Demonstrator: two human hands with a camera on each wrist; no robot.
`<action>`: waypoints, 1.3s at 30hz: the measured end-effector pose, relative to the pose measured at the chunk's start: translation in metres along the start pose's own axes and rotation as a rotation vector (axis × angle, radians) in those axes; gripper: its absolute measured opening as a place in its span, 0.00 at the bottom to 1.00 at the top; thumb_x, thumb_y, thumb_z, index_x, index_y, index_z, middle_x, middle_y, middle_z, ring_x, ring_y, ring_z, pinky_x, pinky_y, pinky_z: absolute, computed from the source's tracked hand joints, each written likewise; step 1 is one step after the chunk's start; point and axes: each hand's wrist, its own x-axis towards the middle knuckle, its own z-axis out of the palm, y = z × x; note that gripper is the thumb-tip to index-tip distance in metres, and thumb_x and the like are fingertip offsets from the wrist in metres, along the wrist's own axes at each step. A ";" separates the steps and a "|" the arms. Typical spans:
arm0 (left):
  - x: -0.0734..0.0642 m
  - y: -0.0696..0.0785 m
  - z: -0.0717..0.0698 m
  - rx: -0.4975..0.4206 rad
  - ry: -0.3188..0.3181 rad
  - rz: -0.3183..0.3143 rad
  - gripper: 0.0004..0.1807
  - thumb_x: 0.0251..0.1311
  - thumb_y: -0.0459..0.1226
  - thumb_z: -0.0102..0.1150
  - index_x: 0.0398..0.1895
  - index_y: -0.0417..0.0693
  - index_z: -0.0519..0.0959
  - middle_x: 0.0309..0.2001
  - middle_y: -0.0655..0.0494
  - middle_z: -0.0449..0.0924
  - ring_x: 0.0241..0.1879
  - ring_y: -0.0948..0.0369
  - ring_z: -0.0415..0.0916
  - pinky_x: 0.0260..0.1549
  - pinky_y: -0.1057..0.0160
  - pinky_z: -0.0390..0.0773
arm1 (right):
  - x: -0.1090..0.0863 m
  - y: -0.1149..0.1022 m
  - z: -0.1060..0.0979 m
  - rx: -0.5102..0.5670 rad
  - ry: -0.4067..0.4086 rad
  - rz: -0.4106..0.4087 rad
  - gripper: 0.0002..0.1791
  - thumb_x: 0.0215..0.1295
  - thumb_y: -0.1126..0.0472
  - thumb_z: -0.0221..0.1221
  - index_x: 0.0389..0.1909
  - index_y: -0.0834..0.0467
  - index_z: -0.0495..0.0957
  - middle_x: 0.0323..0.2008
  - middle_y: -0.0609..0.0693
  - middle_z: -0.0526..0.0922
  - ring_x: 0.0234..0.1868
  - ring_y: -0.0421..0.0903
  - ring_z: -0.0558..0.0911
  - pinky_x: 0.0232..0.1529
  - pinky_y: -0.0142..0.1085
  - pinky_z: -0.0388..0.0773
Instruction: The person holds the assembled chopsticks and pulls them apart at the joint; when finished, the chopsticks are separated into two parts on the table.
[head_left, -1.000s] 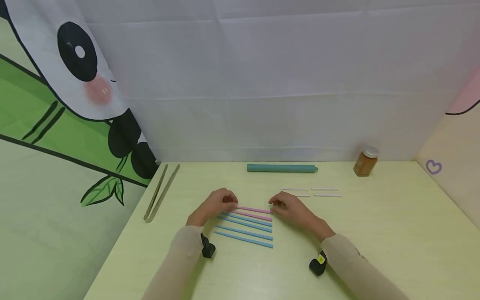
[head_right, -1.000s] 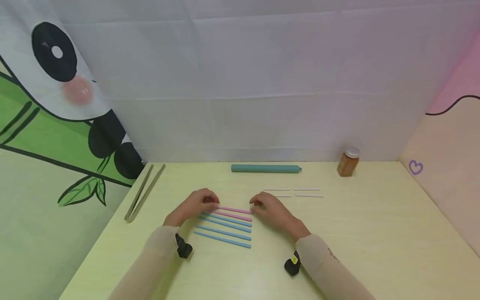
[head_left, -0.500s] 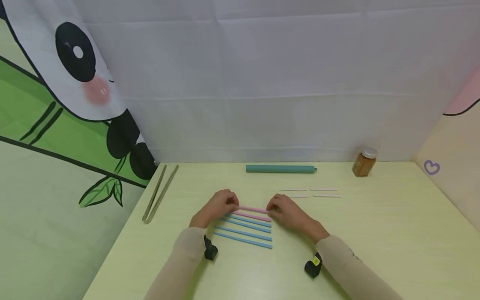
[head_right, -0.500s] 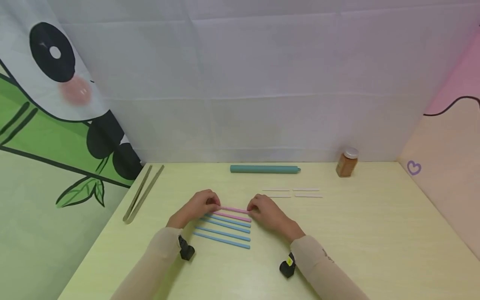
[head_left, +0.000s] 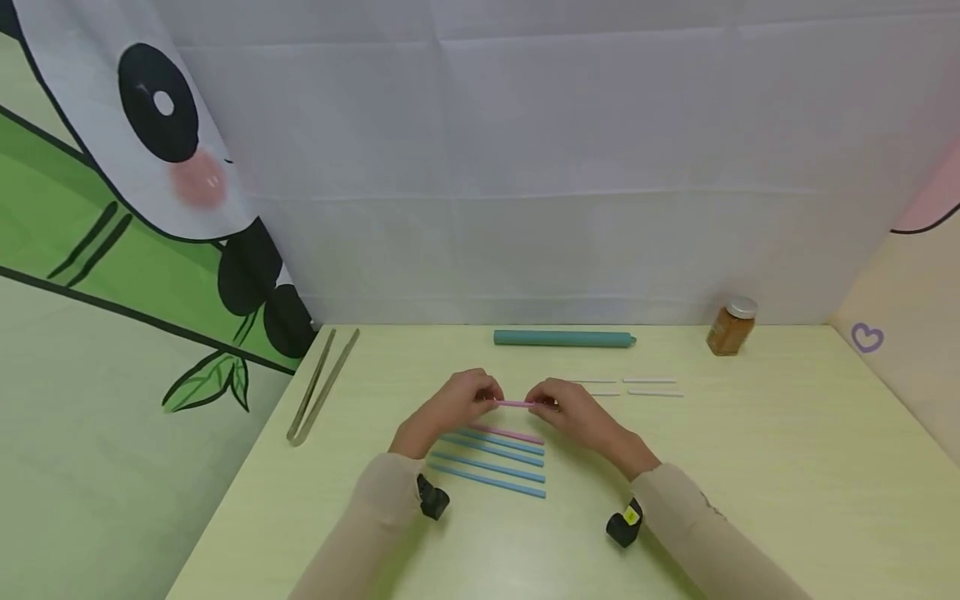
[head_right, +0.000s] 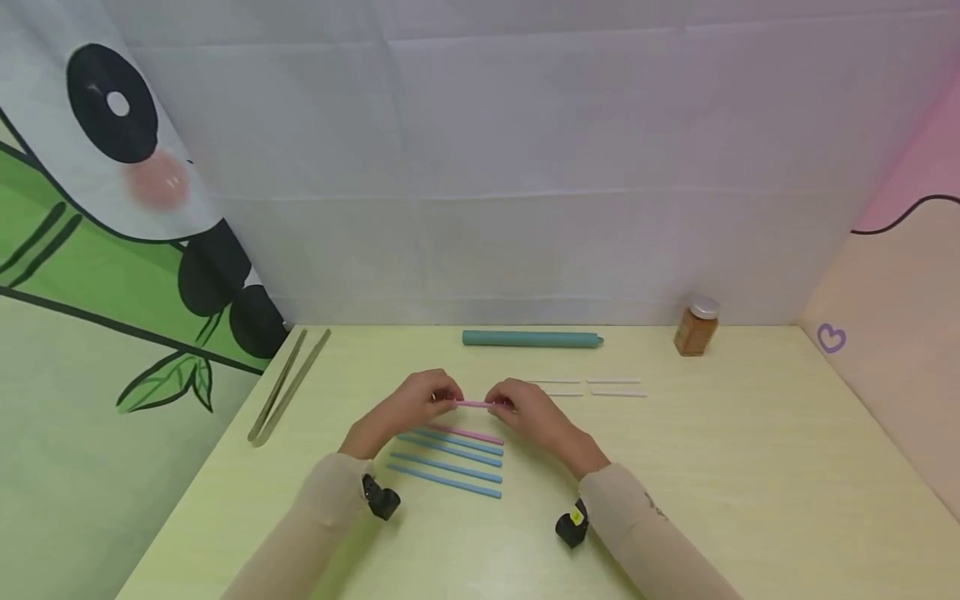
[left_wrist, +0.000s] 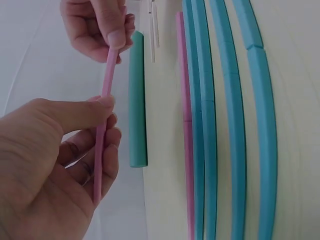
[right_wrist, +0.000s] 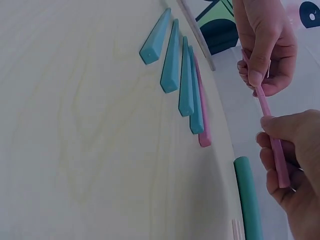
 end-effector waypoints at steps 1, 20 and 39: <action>0.001 0.003 0.000 0.005 0.001 0.003 0.03 0.63 0.34 0.59 0.37 0.45 0.81 0.32 0.57 0.77 0.32 0.64 0.71 0.35 0.68 0.74 | 0.001 -0.001 0.000 0.002 0.001 -0.005 0.06 0.64 0.62 0.61 0.40 0.56 0.82 0.36 0.46 0.82 0.35 0.40 0.76 0.41 0.33 0.78; 0.008 0.007 0.007 0.018 0.066 -0.001 0.04 0.64 0.36 0.58 0.36 0.46 0.80 0.32 0.57 0.74 0.31 0.64 0.71 0.34 0.67 0.75 | 0.004 0.002 -0.004 -0.017 0.003 0.001 0.03 0.66 0.63 0.58 0.38 0.58 0.79 0.34 0.47 0.80 0.32 0.40 0.72 0.36 0.31 0.74; 0.013 -0.009 0.011 0.019 0.098 -0.052 0.03 0.63 0.35 0.59 0.35 0.45 0.80 0.30 0.56 0.74 0.30 0.63 0.66 0.32 0.67 0.71 | -0.021 0.029 -0.033 -0.052 0.051 0.071 0.05 0.64 0.63 0.61 0.39 0.57 0.80 0.34 0.45 0.79 0.34 0.40 0.73 0.36 0.31 0.75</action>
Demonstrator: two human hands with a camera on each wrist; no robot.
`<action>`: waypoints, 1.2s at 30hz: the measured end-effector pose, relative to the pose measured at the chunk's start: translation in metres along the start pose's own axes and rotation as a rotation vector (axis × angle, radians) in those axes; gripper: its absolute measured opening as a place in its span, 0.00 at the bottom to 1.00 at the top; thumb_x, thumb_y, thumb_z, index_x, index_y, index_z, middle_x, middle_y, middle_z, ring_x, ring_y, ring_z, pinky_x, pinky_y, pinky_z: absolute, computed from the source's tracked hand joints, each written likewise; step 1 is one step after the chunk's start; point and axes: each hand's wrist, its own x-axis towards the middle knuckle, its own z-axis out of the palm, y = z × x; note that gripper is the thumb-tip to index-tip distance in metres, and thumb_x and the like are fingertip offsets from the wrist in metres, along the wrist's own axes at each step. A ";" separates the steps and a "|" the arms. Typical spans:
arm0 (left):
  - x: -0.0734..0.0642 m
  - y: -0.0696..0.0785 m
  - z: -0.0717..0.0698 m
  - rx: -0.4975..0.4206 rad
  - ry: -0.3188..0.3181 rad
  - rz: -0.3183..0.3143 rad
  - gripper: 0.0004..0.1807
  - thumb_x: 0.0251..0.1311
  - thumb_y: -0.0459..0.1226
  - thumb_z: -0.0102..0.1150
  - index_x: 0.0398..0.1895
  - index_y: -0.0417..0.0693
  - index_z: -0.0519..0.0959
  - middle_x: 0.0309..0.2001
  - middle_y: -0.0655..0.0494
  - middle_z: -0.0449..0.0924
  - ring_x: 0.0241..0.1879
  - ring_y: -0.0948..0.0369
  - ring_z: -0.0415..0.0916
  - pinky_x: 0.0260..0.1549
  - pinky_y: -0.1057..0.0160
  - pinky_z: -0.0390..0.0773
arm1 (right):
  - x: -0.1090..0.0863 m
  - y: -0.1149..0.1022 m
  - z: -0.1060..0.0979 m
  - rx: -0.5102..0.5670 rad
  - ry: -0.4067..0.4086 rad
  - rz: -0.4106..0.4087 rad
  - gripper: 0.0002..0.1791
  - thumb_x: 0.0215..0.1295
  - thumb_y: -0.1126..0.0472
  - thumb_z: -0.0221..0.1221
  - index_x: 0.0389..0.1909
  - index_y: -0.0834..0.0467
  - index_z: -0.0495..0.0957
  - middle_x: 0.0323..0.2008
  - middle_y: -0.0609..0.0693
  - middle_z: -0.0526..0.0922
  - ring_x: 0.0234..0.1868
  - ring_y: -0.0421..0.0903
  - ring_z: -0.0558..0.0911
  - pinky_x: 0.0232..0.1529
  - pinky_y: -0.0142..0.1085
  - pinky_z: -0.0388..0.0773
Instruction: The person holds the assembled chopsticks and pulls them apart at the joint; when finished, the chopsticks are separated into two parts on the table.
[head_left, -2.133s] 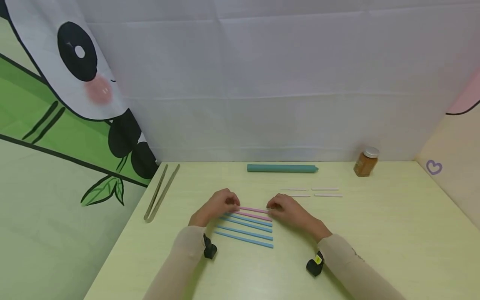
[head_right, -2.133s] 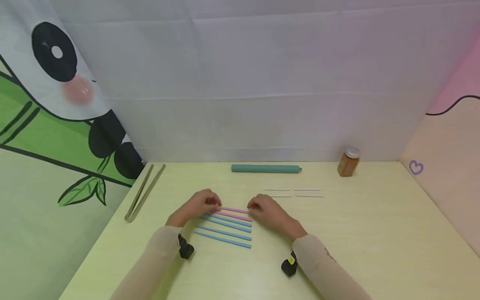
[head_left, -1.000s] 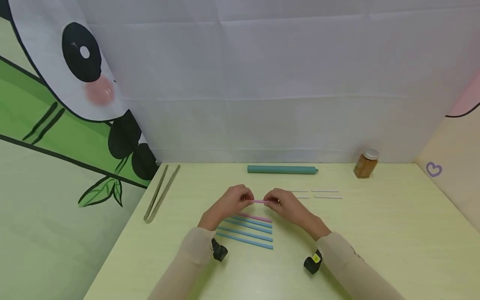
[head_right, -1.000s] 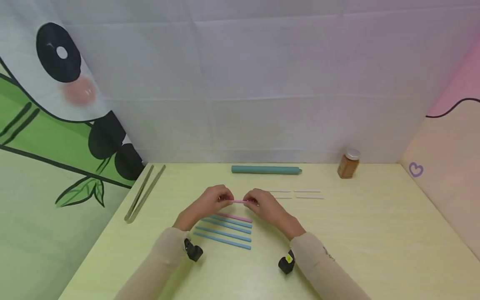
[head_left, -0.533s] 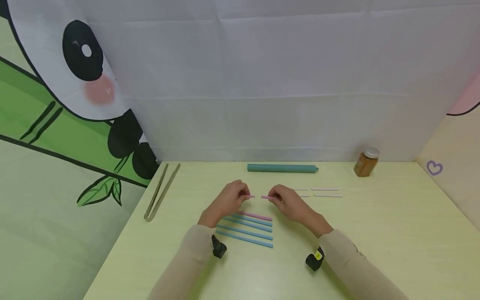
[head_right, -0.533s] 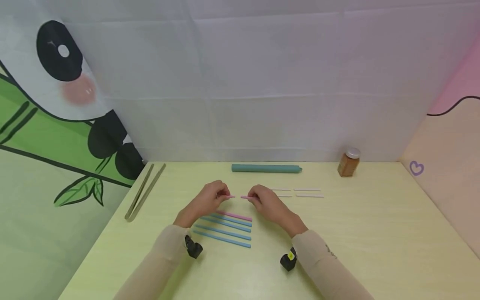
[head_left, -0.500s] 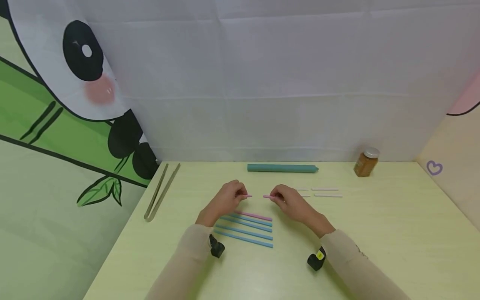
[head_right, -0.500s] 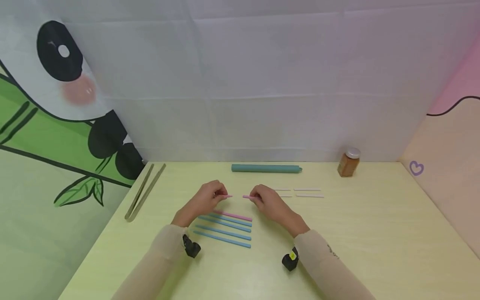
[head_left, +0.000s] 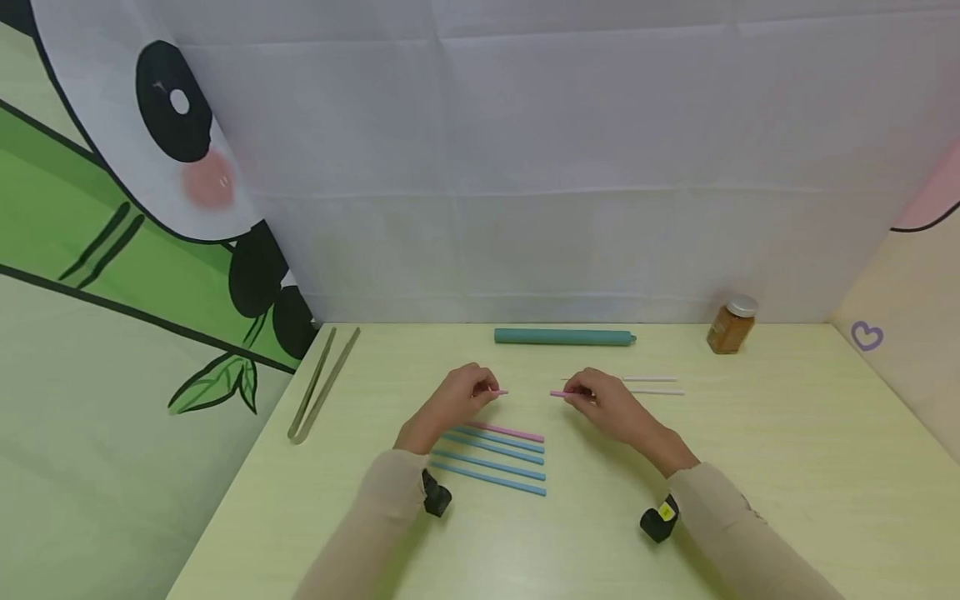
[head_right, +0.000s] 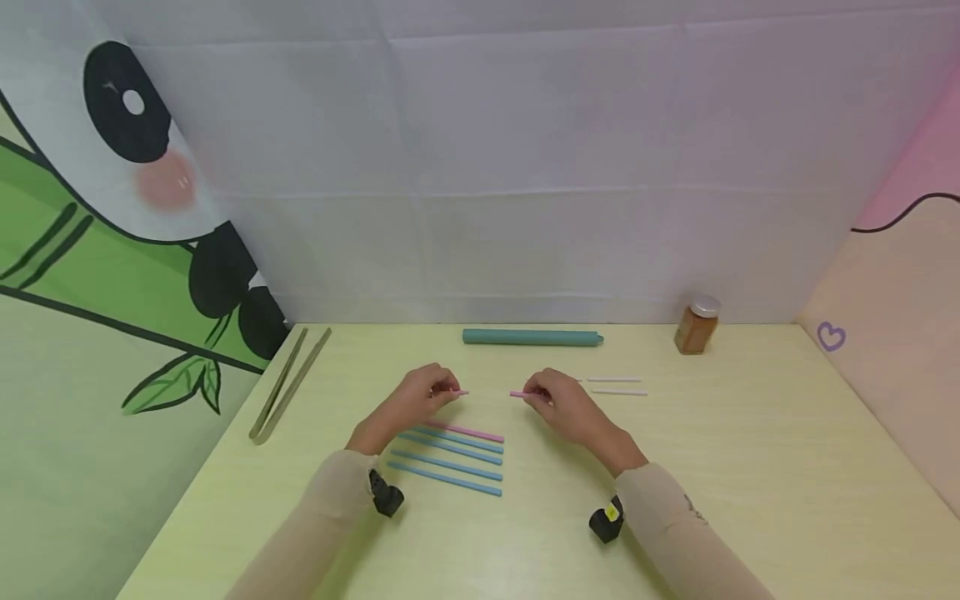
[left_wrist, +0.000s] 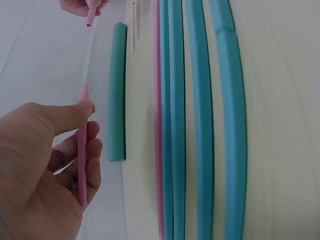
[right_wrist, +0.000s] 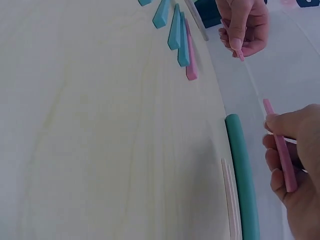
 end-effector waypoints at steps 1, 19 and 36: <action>0.002 0.003 0.003 0.002 -0.006 0.007 0.03 0.64 0.35 0.59 0.35 0.45 0.80 0.30 0.55 0.74 0.29 0.63 0.66 0.31 0.67 0.70 | -0.002 0.002 -0.002 -0.005 0.005 0.005 0.05 0.64 0.63 0.61 0.39 0.57 0.81 0.34 0.45 0.79 0.34 0.40 0.73 0.37 0.31 0.76; 0.041 0.065 0.070 0.034 -0.029 0.027 0.08 0.67 0.30 0.51 0.43 0.42 0.79 0.38 0.52 0.75 0.37 0.60 0.71 0.43 0.66 0.74 | -0.061 0.071 -0.053 -0.150 0.175 0.046 0.07 0.59 0.71 0.62 0.37 0.60 0.83 0.33 0.50 0.80 0.32 0.37 0.72 0.33 0.31 0.72; 0.066 0.098 0.109 0.062 0.007 -0.032 0.09 0.56 0.24 0.58 0.35 0.44 0.82 0.32 0.56 0.76 0.36 0.61 0.72 0.40 0.71 0.73 | -0.061 0.087 -0.053 -0.085 0.081 0.173 0.05 0.59 0.68 0.63 0.36 0.58 0.82 0.34 0.50 0.83 0.33 0.39 0.75 0.36 0.31 0.74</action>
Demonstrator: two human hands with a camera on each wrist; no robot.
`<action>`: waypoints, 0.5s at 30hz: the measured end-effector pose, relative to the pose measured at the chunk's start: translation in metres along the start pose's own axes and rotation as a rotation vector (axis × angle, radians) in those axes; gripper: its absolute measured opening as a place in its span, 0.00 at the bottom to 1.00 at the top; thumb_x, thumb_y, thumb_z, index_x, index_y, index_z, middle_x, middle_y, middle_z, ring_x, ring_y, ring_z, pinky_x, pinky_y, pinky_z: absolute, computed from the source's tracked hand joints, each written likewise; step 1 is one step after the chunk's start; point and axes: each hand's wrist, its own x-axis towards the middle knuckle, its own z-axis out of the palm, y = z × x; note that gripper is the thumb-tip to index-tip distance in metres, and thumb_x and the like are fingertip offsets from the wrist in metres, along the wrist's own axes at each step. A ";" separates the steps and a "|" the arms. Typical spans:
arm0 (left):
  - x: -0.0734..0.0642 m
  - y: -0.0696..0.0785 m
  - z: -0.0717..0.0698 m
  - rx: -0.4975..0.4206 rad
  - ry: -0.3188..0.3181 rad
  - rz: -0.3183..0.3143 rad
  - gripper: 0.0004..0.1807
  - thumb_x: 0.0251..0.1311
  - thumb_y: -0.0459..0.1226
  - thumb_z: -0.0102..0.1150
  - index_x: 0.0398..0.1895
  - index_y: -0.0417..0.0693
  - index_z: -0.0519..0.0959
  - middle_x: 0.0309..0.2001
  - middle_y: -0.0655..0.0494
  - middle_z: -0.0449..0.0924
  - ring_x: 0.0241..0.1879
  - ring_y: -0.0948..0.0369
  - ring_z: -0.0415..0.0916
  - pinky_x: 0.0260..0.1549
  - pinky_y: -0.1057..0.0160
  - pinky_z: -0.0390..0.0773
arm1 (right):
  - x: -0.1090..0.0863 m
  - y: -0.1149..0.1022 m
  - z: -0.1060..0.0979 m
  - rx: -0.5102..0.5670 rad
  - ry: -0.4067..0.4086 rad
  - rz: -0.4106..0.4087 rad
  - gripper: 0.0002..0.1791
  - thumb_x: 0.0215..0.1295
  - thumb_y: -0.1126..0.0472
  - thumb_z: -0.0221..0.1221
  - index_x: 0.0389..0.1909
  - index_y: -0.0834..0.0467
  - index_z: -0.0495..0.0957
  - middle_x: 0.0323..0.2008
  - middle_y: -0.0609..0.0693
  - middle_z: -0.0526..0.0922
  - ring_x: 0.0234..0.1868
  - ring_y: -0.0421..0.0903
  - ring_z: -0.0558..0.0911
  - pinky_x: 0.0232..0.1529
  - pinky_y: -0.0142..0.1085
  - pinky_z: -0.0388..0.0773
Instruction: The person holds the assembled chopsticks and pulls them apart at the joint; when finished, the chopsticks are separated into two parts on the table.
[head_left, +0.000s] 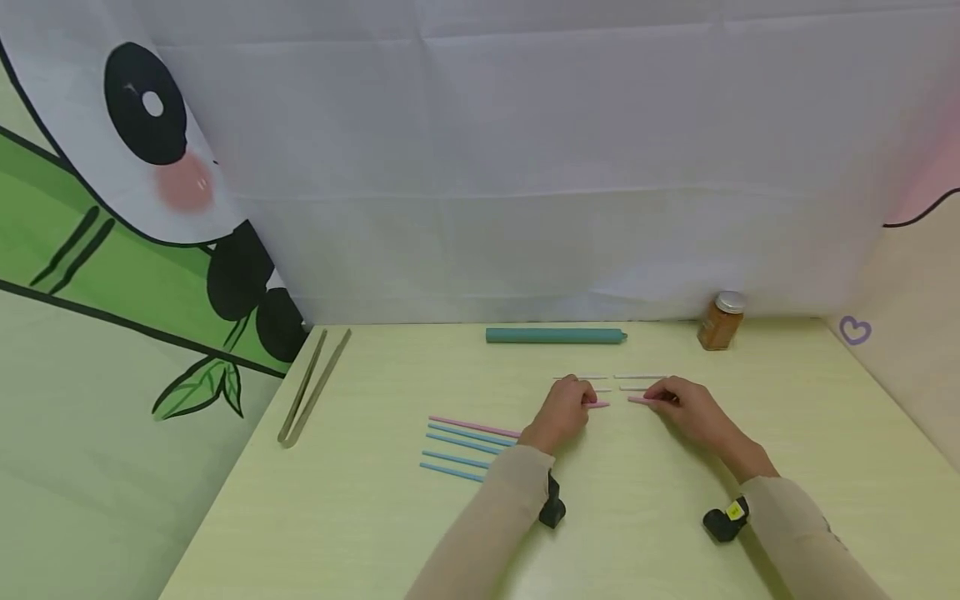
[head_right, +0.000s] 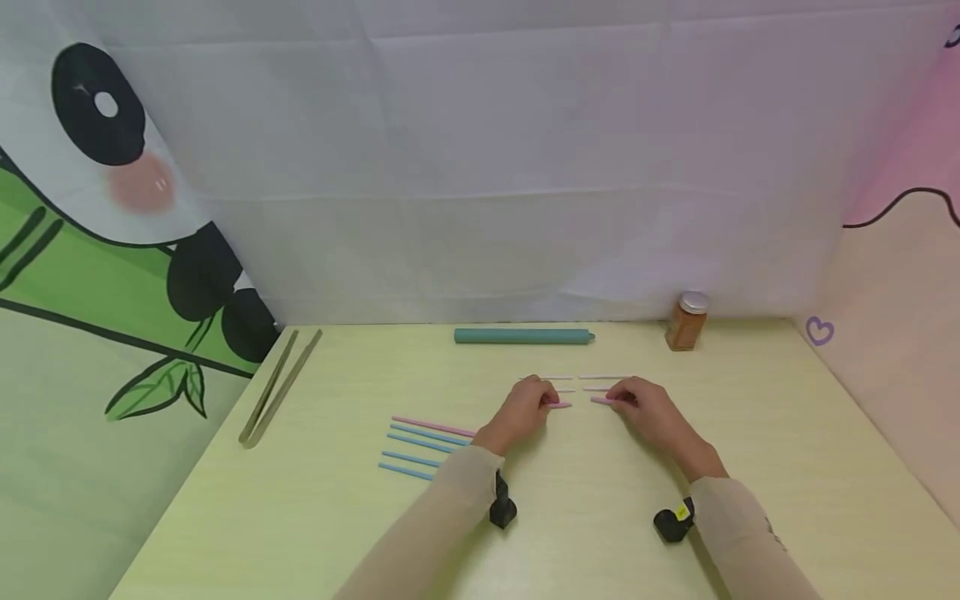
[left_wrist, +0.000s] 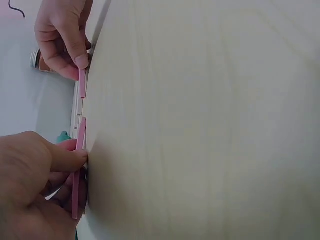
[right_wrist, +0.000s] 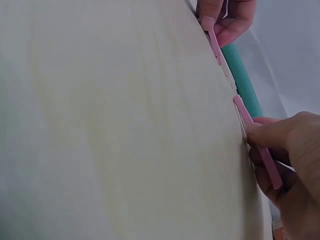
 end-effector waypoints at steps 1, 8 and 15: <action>0.000 0.001 0.001 -0.016 0.004 -0.013 0.09 0.57 0.24 0.59 0.35 0.44 0.82 0.32 0.56 0.76 0.36 0.62 0.72 0.40 0.71 0.73 | 0.000 0.000 0.000 -0.001 0.001 0.000 0.05 0.59 0.68 0.63 0.36 0.58 0.82 0.34 0.50 0.83 0.33 0.39 0.75 0.36 0.31 0.74; 0.000 0.003 0.005 -0.002 0.012 -0.055 0.07 0.59 0.27 0.60 0.37 0.46 0.83 0.35 0.56 0.77 0.38 0.62 0.73 0.42 0.70 0.74 | -0.001 0.003 0.002 -0.026 0.009 -0.050 0.07 0.58 0.70 0.63 0.36 0.59 0.84 0.34 0.50 0.82 0.34 0.38 0.75 0.36 0.32 0.75; -0.001 0.006 0.003 0.014 0.020 -0.066 0.08 0.59 0.27 0.60 0.38 0.47 0.83 0.34 0.56 0.75 0.37 0.62 0.71 0.42 0.71 0.74 | 0.000 0.005 0.003 -0.047 0.009 -0.084 0.08 0.57 0.71 0.64 0.37 0.58 0.85 0.36 0.50 0.82 0.35 0.40 0.76 0.36 0.33 0.75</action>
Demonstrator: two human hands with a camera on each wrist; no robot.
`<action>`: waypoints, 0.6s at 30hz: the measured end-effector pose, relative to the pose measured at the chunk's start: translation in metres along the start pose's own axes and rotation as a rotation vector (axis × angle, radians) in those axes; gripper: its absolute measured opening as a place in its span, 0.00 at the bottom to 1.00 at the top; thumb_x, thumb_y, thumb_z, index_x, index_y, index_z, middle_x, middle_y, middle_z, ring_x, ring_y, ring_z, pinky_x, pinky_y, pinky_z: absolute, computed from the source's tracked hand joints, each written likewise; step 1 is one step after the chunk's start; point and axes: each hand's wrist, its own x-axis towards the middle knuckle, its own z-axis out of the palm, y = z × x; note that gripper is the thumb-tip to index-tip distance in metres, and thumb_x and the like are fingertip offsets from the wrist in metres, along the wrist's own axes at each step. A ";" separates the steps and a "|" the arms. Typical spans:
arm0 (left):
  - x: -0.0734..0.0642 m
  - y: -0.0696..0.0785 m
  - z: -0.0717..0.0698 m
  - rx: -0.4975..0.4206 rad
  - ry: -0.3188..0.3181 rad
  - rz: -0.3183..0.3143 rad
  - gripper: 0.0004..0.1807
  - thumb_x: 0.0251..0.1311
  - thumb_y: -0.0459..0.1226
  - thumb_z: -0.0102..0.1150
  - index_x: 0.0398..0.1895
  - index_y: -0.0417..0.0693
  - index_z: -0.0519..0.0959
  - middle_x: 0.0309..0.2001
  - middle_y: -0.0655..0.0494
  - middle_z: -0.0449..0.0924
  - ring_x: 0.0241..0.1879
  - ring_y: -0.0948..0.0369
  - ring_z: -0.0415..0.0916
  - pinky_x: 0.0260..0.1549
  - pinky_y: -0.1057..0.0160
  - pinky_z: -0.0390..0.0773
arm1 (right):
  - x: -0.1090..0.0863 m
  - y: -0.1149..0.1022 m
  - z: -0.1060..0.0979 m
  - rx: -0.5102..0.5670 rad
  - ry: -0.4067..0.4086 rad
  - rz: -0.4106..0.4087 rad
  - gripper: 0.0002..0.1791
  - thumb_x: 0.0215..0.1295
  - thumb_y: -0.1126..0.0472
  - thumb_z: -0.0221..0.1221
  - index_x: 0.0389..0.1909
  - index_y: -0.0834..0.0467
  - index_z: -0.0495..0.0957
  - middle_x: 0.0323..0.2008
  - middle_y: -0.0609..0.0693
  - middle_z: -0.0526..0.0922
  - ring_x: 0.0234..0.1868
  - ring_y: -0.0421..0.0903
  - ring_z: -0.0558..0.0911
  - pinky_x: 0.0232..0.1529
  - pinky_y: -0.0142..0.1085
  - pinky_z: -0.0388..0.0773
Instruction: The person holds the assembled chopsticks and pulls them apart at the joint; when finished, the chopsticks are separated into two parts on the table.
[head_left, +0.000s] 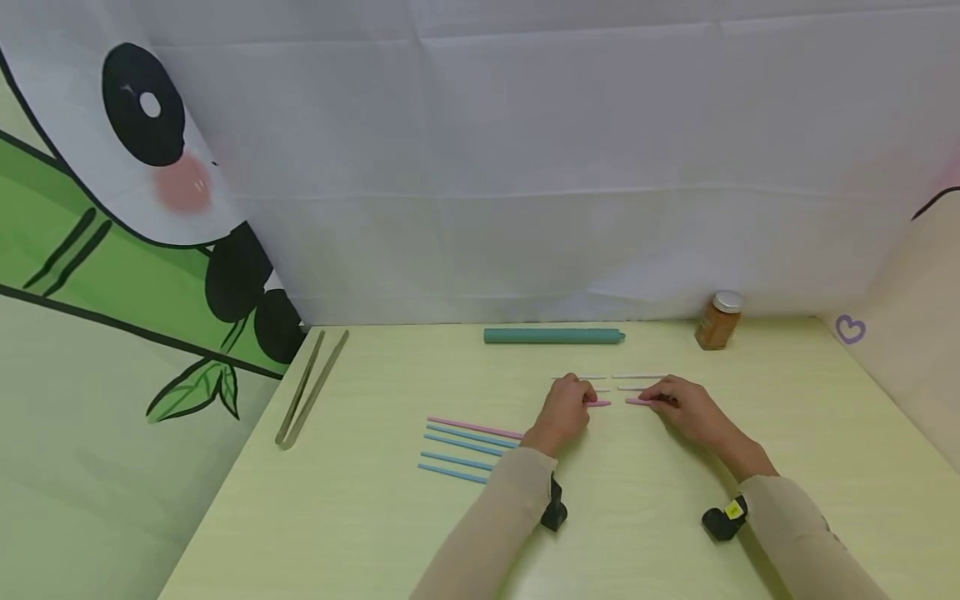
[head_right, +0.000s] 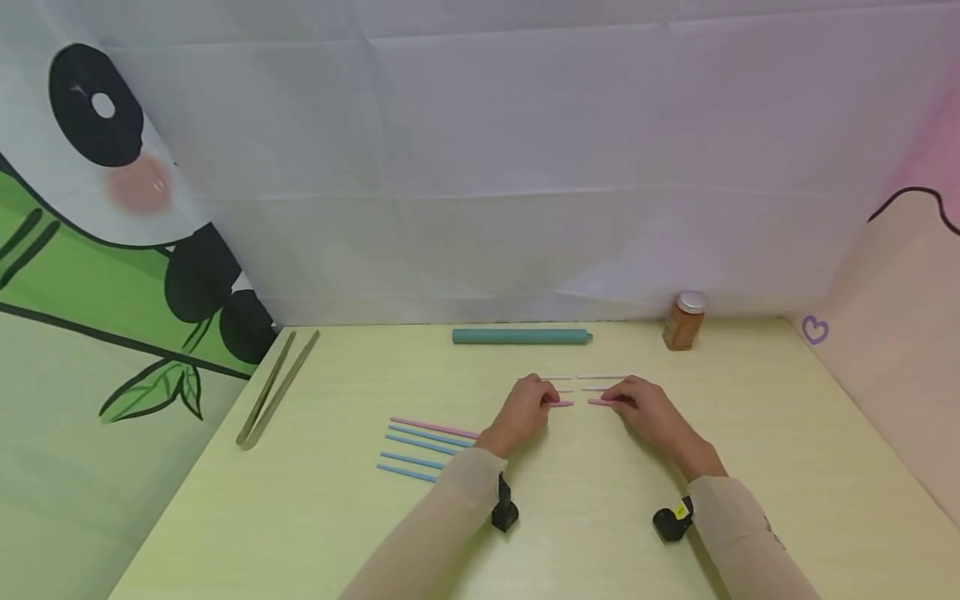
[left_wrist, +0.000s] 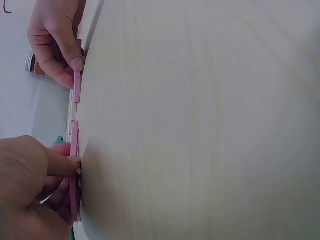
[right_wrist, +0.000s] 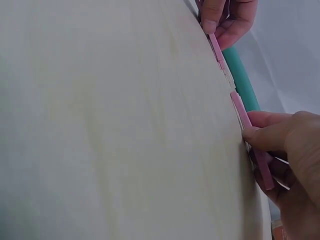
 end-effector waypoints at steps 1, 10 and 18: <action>0.000 0.001 -0.001 -0.002 -0.002 -0.002 0.09 0.59 0.27 0.60 0.39 0.47 0.83 0.35 0.56 0.75 0.37 0.62 0.71 0.43 0.70 0.74 | 0.000 0.000 0.000 -0.002 -0.001 -0.002 0.08 0.57 0.70 0.64 0.37 0.58 0.85 0.36 0.50 0.82 0.35 0.41 0.76 0.36 0.33 0.75; -0.003 0.003 -0.003 0.024 0.002 -0.003 0.09 0.60 0.28 0.59 0.40 0.47 0.84 0.37 0.56 0.77 0.42 0.59 0.73 0.49 0.67 0.74 | 0.001 -0.002 0.001 -0.008 0.020 -0.054 0.09 0.56 0.71 0.64 0.37 0.59 0.86 0.34 0.49 0.82 0.34 0.41 0.77 0.35 0.33 0.73; -0.004 0.004 -0.005 0.056 0.034 0.003 0.10 0.57 0.27 0.61 0.39 0.48 0.84 0.37 0.57 0.78 0.41 0.58 0.74 0.48 0.66 0.74 | 0.002 -0.007 -0.001 -0.022 0.039 -0.085 0.09 0.54 0.71 0.65 0.37 0.59 0.87 0.32 0.47 0.81 0.32 0.41 0.76 0.33 0.32 0.73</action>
